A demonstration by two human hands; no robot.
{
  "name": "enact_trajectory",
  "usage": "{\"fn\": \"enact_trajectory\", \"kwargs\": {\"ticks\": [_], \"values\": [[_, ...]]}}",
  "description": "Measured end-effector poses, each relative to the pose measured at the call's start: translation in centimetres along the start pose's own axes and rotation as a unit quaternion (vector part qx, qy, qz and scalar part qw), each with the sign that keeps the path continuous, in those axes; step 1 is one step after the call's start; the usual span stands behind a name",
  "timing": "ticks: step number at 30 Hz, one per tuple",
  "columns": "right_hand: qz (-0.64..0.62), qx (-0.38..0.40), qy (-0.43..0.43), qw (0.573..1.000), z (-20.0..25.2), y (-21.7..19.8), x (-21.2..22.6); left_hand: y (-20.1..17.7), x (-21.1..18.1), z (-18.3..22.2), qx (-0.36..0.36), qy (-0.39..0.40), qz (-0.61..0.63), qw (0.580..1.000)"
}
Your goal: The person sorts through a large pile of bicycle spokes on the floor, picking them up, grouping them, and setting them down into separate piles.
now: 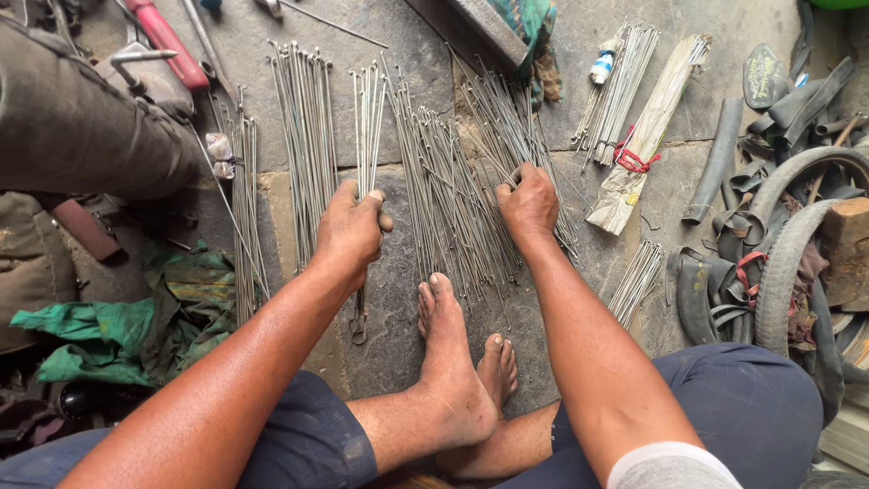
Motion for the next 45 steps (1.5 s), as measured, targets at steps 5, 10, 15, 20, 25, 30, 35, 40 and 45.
{"fn": "enact_trajectory", "kwargs": {"ticks": [5, 10, 15, 20, 25, 30, 35, 40, 45], "values": [[-0.117, 0.066, -0.023, 0.991, 0.4, -0.4, 1.3, 0.0, -0.3, 0.3, -0.008, -0.003, -0.007, 1.000], [-0.484, 0.152, 0.173, 0.844, -0.1, -2.0, 1.2, 0.6, -0.3, 0.4, 0.009, 0.010, 0.001, 1.000], [-0.636, 0.216, 0.220, 0.707, 2.0, -4.5, 5.6, 0.9, -0.7, 0.5, 0.012, 0.025, -0.011, 1.000], [-0.698, 0.288, 0.184, 0.629, 4.3, -4.2, 10.4, 0.3, -2.2, 0.3, -0.032, 0.113, -0.092, 0.989], [-0.718, 0.290, 0.117, 0.622, 5.1, -6.2, 13.2, -0.9, -4.0, 0.8, -0.101, 0.223, -0.133, 0.960], [-0.742, 0.216, 0.106, 0.626, 4.1, -9.2, 13.4, -0.8, -5.5, 1.8, -0.094, 0.246, -0.163, 0.951], [-0.653, 0.140, 0.219, 0.712, 4.5, -6.1, 11.5, 2.7, -4.4, 3.0, 0.042, 0.199, -0.077, 0.976], [-0.656, 0.108, 0.211, 0.717, 7.6, 2.8, 14.1, 2.8, -2.6, 2.9, -0.098, 0.382, -0.156, 0.905], [-0.415, 0.076, 0.137, 0.896, 7.5, 2.3, 16.4, 1.3, -0.3, 0.4, -0.120, 0.241, -0.187, 0.945]]}}
Point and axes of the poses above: each hand's wrist, its own z-axis away from the middle knuckle, its own y-axis out of the palm, x = y × z, the point moved 9 cm from there along -z, towards the middle knuckle, and after that the axes turned 11 degrees about -z, right-handed, at the moved point
